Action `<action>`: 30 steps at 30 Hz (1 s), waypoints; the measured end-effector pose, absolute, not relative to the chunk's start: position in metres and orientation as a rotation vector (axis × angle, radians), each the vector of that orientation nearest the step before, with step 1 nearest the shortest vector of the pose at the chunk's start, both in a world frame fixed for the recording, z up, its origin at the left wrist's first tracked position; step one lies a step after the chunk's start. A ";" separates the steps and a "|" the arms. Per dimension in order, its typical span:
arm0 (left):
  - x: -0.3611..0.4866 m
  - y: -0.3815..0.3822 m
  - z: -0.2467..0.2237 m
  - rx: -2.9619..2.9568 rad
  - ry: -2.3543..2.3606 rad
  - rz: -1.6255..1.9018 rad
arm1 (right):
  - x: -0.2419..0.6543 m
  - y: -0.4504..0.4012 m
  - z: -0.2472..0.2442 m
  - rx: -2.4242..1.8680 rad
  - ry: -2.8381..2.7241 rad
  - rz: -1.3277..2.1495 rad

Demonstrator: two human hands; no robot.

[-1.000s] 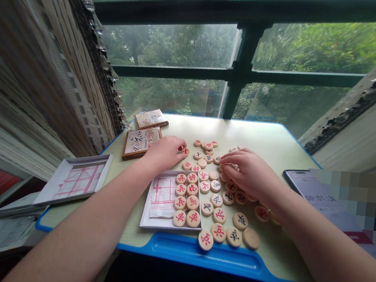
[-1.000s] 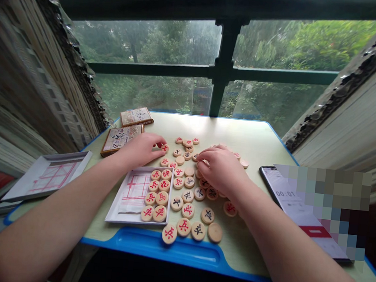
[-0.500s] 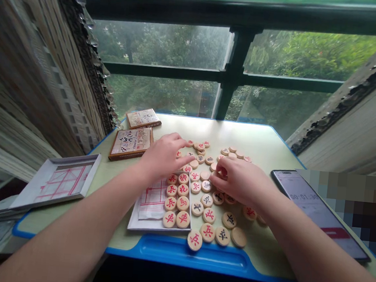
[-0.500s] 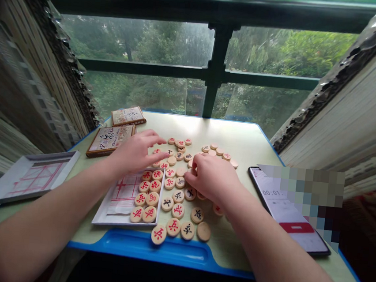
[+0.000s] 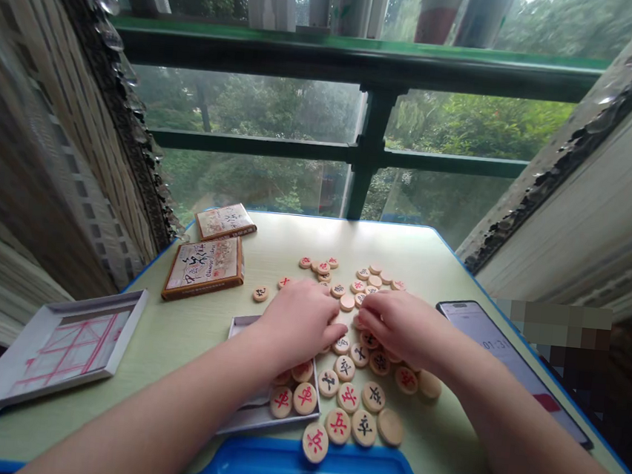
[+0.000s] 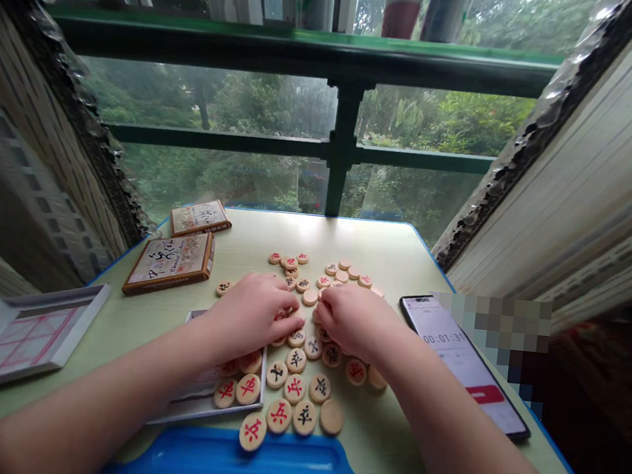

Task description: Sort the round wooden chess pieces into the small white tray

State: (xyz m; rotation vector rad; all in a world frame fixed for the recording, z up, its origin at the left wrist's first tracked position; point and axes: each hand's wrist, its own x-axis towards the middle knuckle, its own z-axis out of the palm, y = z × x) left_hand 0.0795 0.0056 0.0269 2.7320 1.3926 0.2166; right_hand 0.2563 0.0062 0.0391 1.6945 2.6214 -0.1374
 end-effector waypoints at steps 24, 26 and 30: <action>0.058 0.014 0.025 2.589 1.269 0.640 | 0.249 0.020 0.018 1.779 2.856 -0.126; 0.053 0.016 0.027 2.519 1.344 0.719 | 0.250 0.021 0.020 1.786 2.825 -0.149; 0.046 0.019 0.025 2.417 1.466 0.763 | 0.249 0.021 0.023 1.745 2.764 -0.139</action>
